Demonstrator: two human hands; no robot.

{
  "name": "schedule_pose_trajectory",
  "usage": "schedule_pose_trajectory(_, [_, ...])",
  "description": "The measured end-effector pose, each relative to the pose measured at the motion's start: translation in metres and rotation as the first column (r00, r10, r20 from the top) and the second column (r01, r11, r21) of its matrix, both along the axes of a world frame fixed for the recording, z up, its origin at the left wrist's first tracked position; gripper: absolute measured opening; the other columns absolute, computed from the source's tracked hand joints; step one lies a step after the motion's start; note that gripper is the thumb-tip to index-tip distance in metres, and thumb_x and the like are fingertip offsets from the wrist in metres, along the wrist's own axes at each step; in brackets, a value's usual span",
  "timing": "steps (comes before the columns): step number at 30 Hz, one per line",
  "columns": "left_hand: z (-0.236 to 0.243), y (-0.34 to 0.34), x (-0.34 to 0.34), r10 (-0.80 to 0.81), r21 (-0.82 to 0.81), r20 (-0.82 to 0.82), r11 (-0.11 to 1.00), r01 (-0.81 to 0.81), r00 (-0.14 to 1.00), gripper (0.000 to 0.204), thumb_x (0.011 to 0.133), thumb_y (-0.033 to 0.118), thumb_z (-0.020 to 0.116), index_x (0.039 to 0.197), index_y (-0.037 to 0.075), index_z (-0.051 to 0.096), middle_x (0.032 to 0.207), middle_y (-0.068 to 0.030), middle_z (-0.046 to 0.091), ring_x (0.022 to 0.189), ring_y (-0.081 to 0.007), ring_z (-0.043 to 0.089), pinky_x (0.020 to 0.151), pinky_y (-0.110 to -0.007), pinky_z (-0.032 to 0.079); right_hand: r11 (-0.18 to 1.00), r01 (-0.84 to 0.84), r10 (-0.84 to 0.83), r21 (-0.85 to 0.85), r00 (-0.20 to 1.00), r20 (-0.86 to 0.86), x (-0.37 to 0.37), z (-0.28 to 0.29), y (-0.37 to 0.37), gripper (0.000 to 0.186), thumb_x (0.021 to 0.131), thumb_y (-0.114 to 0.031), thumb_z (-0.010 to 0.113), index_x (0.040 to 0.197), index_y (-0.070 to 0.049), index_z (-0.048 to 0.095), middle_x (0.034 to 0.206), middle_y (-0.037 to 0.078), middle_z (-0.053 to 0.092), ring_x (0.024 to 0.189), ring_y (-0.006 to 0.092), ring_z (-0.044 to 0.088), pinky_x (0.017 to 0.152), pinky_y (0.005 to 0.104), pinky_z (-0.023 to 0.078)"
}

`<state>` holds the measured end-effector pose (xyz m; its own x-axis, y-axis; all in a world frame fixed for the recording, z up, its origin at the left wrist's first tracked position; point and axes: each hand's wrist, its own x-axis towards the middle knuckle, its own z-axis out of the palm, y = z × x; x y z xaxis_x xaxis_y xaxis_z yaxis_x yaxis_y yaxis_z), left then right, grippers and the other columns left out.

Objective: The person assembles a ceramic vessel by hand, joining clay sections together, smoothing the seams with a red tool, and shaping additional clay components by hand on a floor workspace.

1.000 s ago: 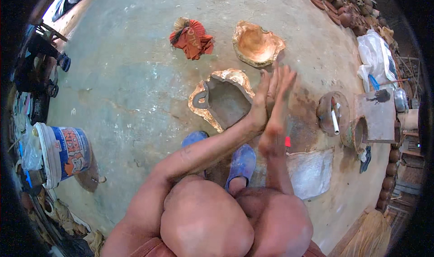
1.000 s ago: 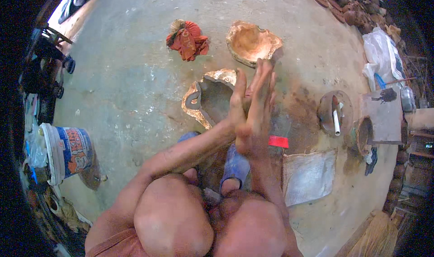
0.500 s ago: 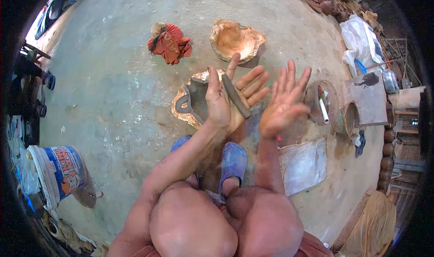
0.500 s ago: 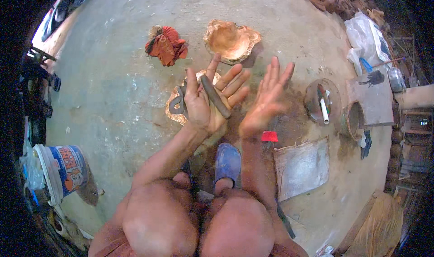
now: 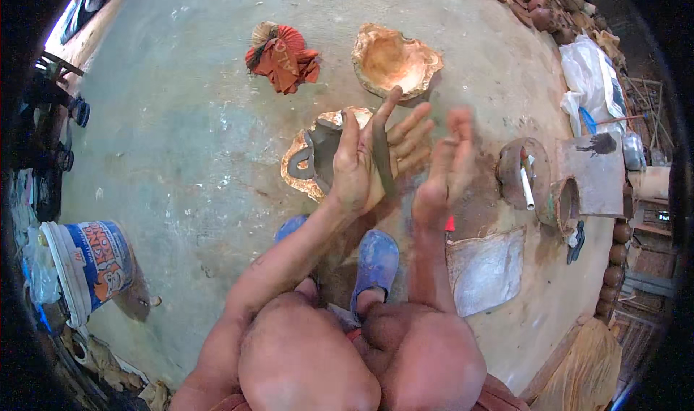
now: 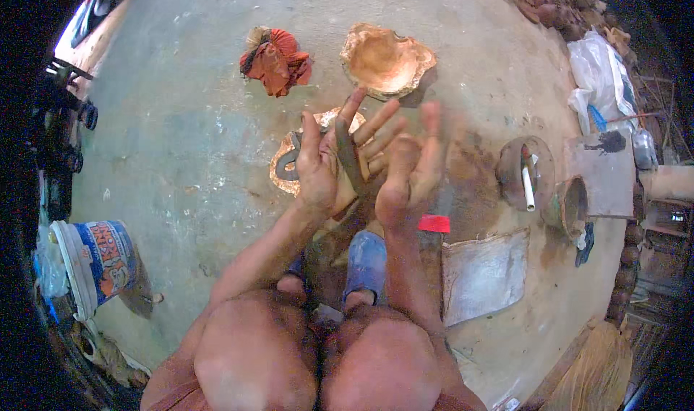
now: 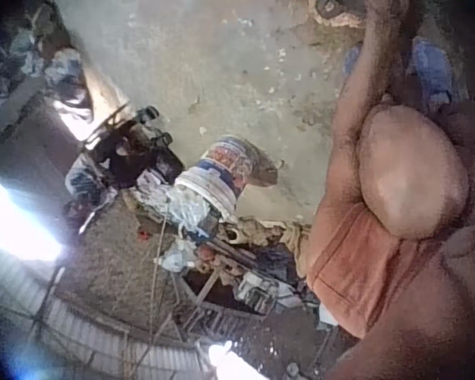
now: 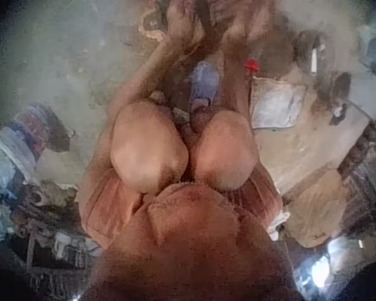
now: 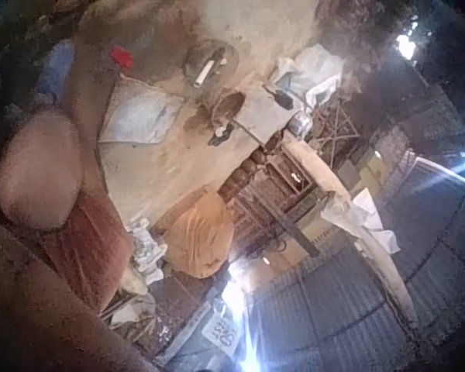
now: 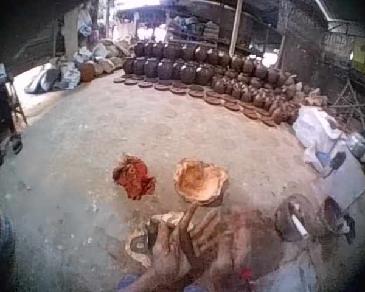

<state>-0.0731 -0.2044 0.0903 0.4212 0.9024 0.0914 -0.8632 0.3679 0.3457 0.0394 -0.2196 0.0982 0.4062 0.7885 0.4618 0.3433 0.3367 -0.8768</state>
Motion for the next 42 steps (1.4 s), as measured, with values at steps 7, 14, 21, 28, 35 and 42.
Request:
schedule_pose_trajectory(7, [-0.023,0.048,-0.009,0.325,0.298,-0.435,0.932,-0.207,0.84,0.086,0.105,0.069,0.027,0.166,0.01,0.018,0.17,-0.0134,0.025,0.158,-0.0289,0.02,0.127,-0.046,0.013,0.861,-0.297,0.321,-0.413,0.947,-0.011,-0.006,0.018,0.019,0.032,0.086,-0.006,0.079,0.116,0.0,0.07,0.089,0.003,0.071,0.081,0.0105,0.065,0.074,0.029,0.054])
schedule_pose_trajectory(14, [-0.104,0.132,-0.112,0.156,0.184,-0.878,0.983,0.016,0.453,0.068,0.103,0.034,0.06,0.161,0.01,0.034,0.158,-0.0134,0.047,0.149,-0.027,0.041,0.125,-0.045,0.025,0.858,-0.24,0.25,-0.454,0.967,-0.038,0.014,-0.042,0.103,0.034,0.086,-0.008,0.08,0.116,-0.001,0.066,0.1,0.009,0.076,0.081,0.0148,0.069,0.075,0.0312,0.056])
schedule_pose_trajectory(21, [-0.143,0.156,-0.108,-0.032,0.11,-0.974,0.798,0.592,0.224,0.094,0.074,0.022,0.09,0.155,0.007,0.045,0.151,-0.0123,0.055,0.138,-0.0253,0.052,0.117,-0.039,0.041,0.72,-0.245,0.402,-0.649,0.91,0.102,0.002,-0.112,0.138,0.045,0.081,-0.023,0.084,0.12,-0.002,0.071,0.096,0.016,0.076,0.087,0.0253,0.074,0.079,0.0395,0.057])
schedule_pose_trajectory(28, [-0.167,0.171,-0.095,-0.047,0.074,-0.984,0.765,0.64,0.17,0.081,0.076,0.026,0.09,0.148,0.008,0.055,0.137,-0.0077,0.067,0.122,-0.0187,0.061,0.107,-0.035,0.047,0.692,-0.143,0.446,-0.708,0.856,0.263,0.002,-0.125,0.153,0.04,0.083,-0.027,0.082,0.111,-0.001,0.071,0.095,0.021,0.074,0.09,0.0358,0.073,0.08,0.0444,0.056])
schedule_pose_trajectory(35, [-0.17,0.169,-0.081,-0.139,-0.08,-0.988,0.832,0.549,0.067,0.064,0.078,0.028,0.089,0.136,0.012,0.067,0.116,-0.0029,0.075,0.105,-0.0155,0.066,0.096,-0.033,0.05,0.662,-0.116,0.415,-0.74,0.879,0.234,0.003,-0.117,0.149,0.039,0.084,-0.027,0.08,0.11,-0.001,0.071,0.097,0.022,0.074,0.091,0.0368,0.073,0.083,0.0455,0.055])
schedule_pose_trajectory(42, [-0.179,0.167,-0.085,-0.184,-0.094,-0.976,0.84,0.535,0.117,0.055,0.083,0.032,0.086,0.132,0.012,0.071,0.11,0.0,0.075,0.099,-0.0139,0.065,0.091,-0.031,0.05,0.778,-0.13,0.399,-0.615,0.858,0.323,0.021,-0.124,0.135,0.027,0.09,-0.019,0.074,0.111,-0.003,0.073,0.095,0.016,0.077,0.087,0.0275,0.075,0.078,0.039,0.056])
